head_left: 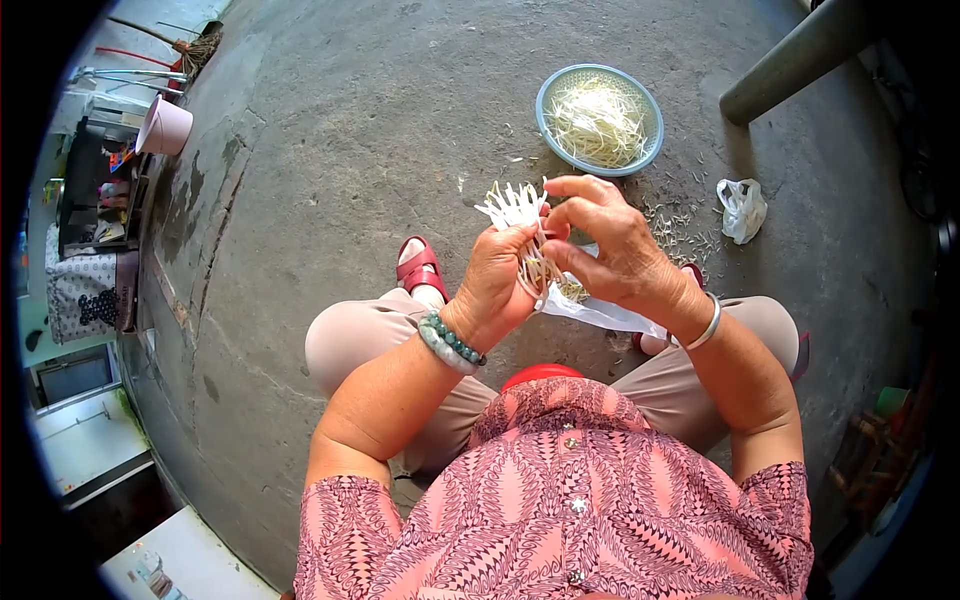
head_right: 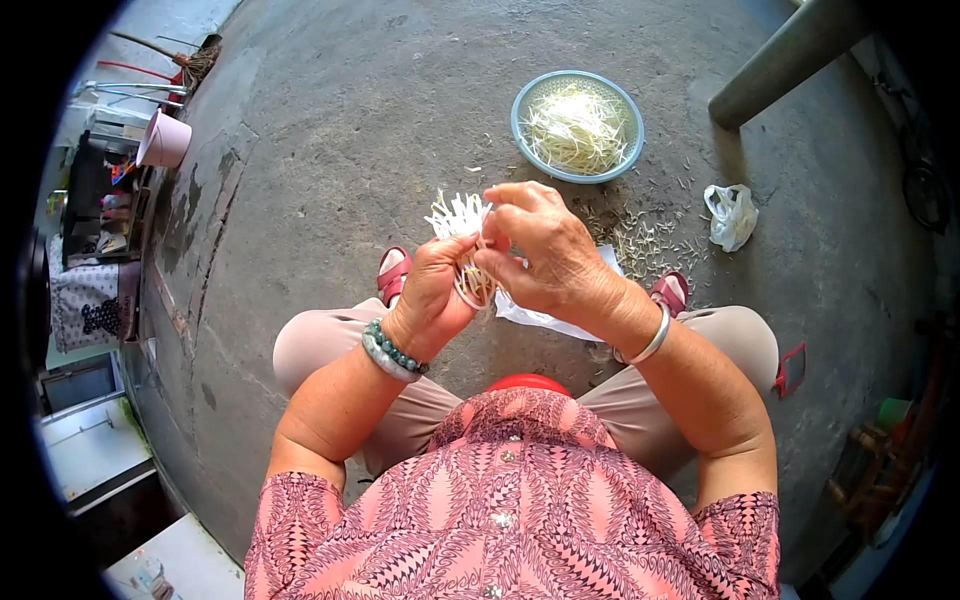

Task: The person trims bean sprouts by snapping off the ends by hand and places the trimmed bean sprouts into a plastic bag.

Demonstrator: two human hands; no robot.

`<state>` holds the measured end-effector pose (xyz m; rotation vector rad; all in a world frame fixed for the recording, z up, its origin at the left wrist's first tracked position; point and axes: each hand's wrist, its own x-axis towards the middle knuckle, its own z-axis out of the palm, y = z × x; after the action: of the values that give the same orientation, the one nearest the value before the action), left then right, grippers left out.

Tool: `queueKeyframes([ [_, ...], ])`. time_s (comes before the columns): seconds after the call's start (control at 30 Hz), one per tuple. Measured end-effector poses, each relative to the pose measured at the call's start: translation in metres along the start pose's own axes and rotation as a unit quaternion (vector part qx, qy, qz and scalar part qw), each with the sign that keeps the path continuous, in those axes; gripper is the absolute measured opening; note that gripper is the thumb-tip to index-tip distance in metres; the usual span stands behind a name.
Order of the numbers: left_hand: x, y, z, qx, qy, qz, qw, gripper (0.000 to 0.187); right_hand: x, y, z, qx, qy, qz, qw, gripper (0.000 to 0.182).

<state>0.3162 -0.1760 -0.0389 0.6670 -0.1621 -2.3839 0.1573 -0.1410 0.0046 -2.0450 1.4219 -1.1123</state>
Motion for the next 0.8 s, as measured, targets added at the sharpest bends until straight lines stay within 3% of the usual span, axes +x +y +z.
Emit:
queueKeyframes([
  [0.13,-0.003,-0.001,0.003,0.023,0.014,-0.002,1.000,0.024,-0.007,0.004,0.012,0.041,-0.007,0.041,0.998,0.011],
  [0.23,-0.007,0.000,0.014,0.041,0.025,0.003,0.999,0.022,-0.005,0.005,0.010,0.144,-0.024,0.103,0.984,0.010],
  [0.37,-0.010,0.002,0.015,0.094,-0.017,0.010,0.995,0.026,0.001,0.015,0.004,0.350,-0.007,0.202,0.915,0.010],
  [0.5,-0.014,0.001,0.016,0.137,-0.033,-0.028,0.990,0.020,0.007,0.026,0.001,0.231,0.012,0.188,0.955,0.017],
  [0.7,-0.014,0.001,0.014,0.133,-0.063,-0.053,0.988,0.021,0.009,0.023,0.002,0.208,-0.023,0.212,0.954,0.020],
  [0.8,-0.011,0.002,0.010,0.110,-0.052,-0.038,0.992,0.024,0.007,0.016,0.003,0.248,0.014,0.250,0.936,0.024],
])
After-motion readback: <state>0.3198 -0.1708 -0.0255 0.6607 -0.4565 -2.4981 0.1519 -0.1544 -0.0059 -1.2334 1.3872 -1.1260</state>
